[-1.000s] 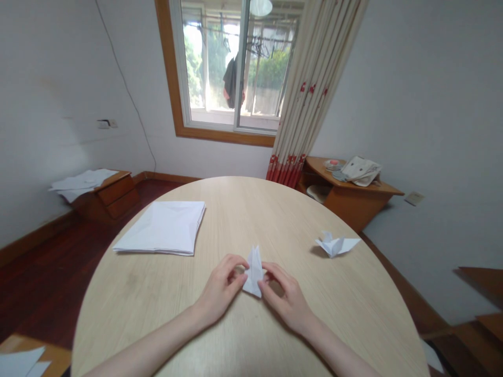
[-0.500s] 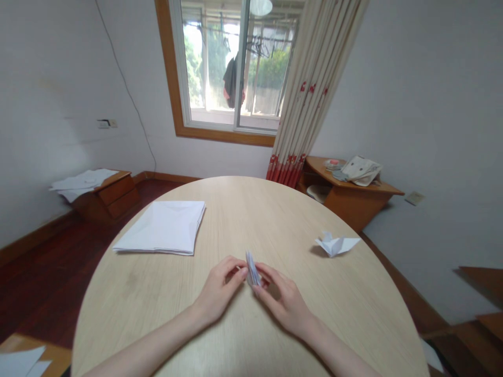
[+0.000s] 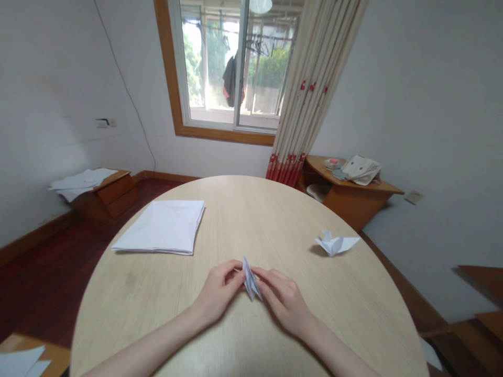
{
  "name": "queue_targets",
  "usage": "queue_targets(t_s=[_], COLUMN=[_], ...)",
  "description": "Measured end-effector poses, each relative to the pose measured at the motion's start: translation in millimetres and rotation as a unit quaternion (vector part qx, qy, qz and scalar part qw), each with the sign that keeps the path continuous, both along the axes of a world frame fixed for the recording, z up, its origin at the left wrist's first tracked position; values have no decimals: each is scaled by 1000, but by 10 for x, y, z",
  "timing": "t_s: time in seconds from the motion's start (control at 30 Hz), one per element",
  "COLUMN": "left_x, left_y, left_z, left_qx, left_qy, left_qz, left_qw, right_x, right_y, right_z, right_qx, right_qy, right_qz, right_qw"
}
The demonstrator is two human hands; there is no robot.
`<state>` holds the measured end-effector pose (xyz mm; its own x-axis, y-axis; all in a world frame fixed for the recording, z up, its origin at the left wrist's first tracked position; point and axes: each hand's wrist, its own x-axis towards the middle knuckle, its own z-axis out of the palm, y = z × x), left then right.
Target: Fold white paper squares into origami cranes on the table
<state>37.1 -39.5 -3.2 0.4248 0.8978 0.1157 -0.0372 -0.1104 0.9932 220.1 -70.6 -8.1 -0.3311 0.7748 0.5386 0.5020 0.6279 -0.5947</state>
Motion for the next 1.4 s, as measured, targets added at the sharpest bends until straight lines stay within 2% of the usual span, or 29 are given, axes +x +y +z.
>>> queue_targets(t_s=[0.13, 0.3, 0.53, 0.67, 0.8, 1.07, 1.23, 1.4], left_x=[12, 13, 10, 2, -1, 3, 10, 31], left_y=[5, 3, -26, -50, -59, -25, 18, 25], left_z=[-33, -51, -3, 35, 32, -89, -119, -62], left_qx=[-48, -61, -31, 26, 38, -30, -82, -136], left_qy=[-41, -57, -23, 26, 30, -16, -64, -109], left_qz=[14, 13, -13, -12, -15, -1, 37, 52], left_qw=[998, 996, 999, 999, 999, 999, 994, 983], right_x=[-21, -43, -90, -126, -137, -130, -104, -81], right_y=[-12, -17, -39, -52, -49, -36, -21, 6], right_z=[22, 13, 14, 39, 17, 23, 13, -4], right_qx=[-1, 13, 15, 5, -2, -12, -59, -164], right_qy=[2, 19, 26, 31, 39, 35, 96, 175], right_qz=[-3, -14, -63, -59, -63, -58, -55, -57], right_qw=[1000, 1000, 998, 998, 997, 998, 992, 969])
